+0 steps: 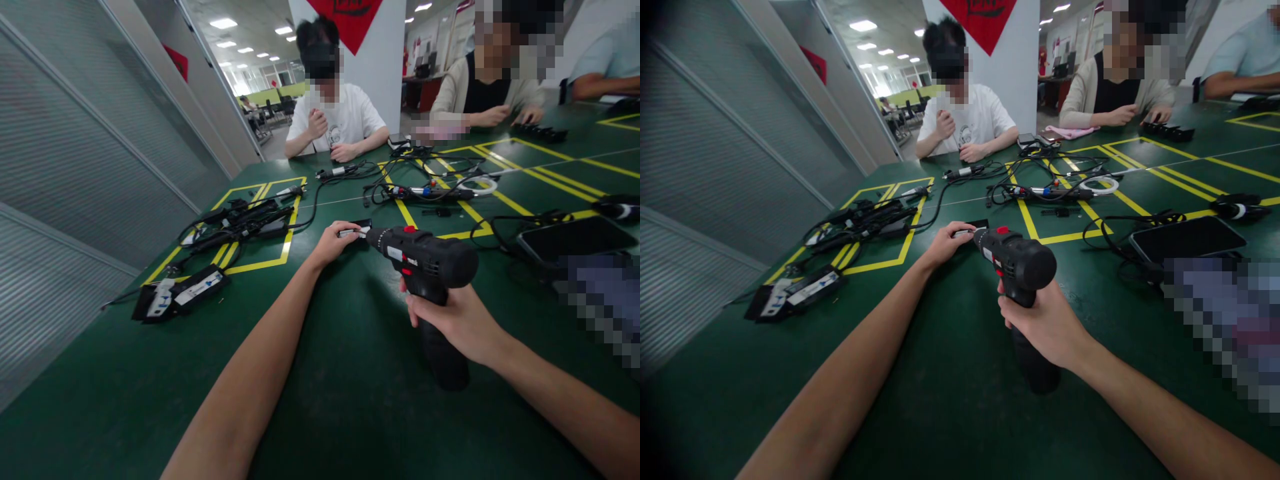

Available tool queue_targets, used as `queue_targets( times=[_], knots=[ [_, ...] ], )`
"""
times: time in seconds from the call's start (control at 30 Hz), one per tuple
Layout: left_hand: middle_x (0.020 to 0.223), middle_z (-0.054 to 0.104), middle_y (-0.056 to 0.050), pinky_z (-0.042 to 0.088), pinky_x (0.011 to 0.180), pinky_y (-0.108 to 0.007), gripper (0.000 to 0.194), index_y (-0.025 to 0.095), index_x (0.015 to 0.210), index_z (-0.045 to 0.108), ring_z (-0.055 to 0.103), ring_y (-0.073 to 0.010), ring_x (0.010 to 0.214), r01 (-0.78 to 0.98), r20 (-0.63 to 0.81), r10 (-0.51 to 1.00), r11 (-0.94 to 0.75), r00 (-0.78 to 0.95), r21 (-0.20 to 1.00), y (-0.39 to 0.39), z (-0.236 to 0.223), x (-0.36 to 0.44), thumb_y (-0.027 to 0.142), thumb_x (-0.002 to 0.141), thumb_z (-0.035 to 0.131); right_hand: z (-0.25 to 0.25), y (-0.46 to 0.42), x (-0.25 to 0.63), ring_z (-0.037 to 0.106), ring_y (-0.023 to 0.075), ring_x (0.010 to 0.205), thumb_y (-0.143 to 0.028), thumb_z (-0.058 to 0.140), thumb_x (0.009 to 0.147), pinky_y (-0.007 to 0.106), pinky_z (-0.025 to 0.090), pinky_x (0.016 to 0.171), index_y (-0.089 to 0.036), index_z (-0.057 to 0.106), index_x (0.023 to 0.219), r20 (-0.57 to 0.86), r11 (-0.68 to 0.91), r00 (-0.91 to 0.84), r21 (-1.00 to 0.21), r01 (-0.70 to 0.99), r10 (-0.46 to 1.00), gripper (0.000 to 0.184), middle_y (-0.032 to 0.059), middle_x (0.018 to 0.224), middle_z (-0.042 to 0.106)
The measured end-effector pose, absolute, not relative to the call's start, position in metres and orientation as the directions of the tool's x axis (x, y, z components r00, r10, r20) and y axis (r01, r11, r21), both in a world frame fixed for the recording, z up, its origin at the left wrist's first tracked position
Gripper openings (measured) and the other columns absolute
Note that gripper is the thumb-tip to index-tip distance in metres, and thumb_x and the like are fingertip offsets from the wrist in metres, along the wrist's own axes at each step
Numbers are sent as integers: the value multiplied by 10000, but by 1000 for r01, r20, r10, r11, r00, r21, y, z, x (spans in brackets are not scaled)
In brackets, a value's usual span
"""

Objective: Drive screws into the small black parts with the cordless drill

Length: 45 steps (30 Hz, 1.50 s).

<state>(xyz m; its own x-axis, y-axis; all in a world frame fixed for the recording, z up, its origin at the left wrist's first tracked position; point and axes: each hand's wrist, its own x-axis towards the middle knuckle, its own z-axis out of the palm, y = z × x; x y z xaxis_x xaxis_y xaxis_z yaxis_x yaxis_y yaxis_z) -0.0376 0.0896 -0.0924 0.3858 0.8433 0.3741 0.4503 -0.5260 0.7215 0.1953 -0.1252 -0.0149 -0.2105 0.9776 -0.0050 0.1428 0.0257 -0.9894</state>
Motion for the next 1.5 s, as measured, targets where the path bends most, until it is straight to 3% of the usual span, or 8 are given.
queue_targets(
  times=[1.5],
  knots=[
    [1137, 661, -52, 415, 1032, -357, 284, 224, 1048, 704, 565, -207, 1115, 479, 340, 862, -495, 377, 725, 85, -88, -36, 377, 826, 615, -16, -124, 198, 582, 145, 623, -194, 573, 857, 301, 477, 603, -195, 540, 953, 1, 49, -237, -979, 196, 972, 101, -16, 707, 574]
  ],
)
